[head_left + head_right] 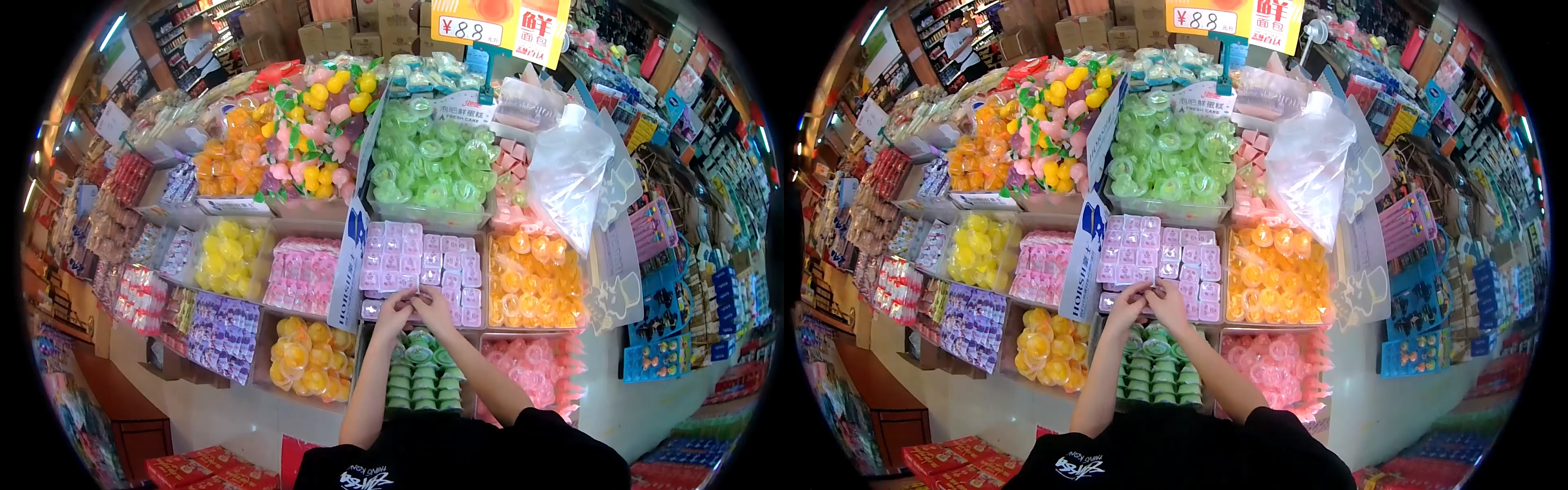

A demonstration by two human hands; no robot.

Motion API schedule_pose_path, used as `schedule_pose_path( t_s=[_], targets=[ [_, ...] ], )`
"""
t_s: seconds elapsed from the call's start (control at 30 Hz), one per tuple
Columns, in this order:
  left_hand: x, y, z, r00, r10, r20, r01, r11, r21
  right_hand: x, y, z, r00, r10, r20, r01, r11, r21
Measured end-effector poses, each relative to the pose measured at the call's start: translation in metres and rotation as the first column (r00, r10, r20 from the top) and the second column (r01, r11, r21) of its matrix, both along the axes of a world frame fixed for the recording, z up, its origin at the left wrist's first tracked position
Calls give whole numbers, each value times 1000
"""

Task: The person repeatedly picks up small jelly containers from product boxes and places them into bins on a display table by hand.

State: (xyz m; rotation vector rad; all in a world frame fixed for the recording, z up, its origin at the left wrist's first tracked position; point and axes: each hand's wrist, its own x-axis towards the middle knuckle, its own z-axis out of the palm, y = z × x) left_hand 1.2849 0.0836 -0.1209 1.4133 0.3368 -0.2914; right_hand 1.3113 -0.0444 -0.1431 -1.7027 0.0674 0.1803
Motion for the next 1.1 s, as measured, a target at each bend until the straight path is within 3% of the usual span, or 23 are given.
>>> schedule_pose_path(
  t_s=[0.17,0.23,0.3,0.33,0.5,0.6,0.63,0.67,0.73,0.8,0.83,0.97,1.07,1.1],
  targets=[
    [2,4,-5,1000,-10,4,10,1000,-27,5,-6,-5,993,111,-30,-109,991,72],
    [2,6,-13,1000,-26,5,26,1000,12,1,-4,0,999,52,-9,-50,988,145],
    [-1,5,-21,999,23,49,-19,997,-69,6,-7,-37,1000,-10,29,6,991,132],
    [0,5,-32,986,32,161,-25,999,-45,3,-10,-32,998,-20,58,12,992,126],
    [-37,3,4,987,126,99,-127,992,1,-49,-42,25,992,-63,109,42,981,191],
    [-76,-3,31,971,68,229,-76,997,27,-94,-54,47,999,36,23,-41,957,287],
    [-87,-12,34,916,34,401,-48,999,26,-111,-55,53,997,74,27,-78,957,279],
    [-105,-17,37,953,-39,299,56,997,-49,-129,-53,59,993,112,31,-116,955,271],
    [-129,-36,23,881,-102,463,114,994,3,-157,-50,59,990,144,-3,-134,925,355],
    [-159,-39,40,916,-105,387,161,980,-114,-184,-50,52,985,144,-97,-73,847,526],
    [-176,-40,49,932,-110,346,179,968,-175,-195,-50,52,983,179,-49,-125,837,532],
    [-218,-31,33,921,-55,385,117,983,-140,-234,-46,76,950,312,-22,-250,800,545],
    [-266,-26,59,937,68,343,47,947,-317,-259,-39,78,902,432,11,-345,705,620],
    [-281,-22,67,940,55,337,43,960,-276,-266,-35,74,885,465,-2,-345,660,668]
  ],
)
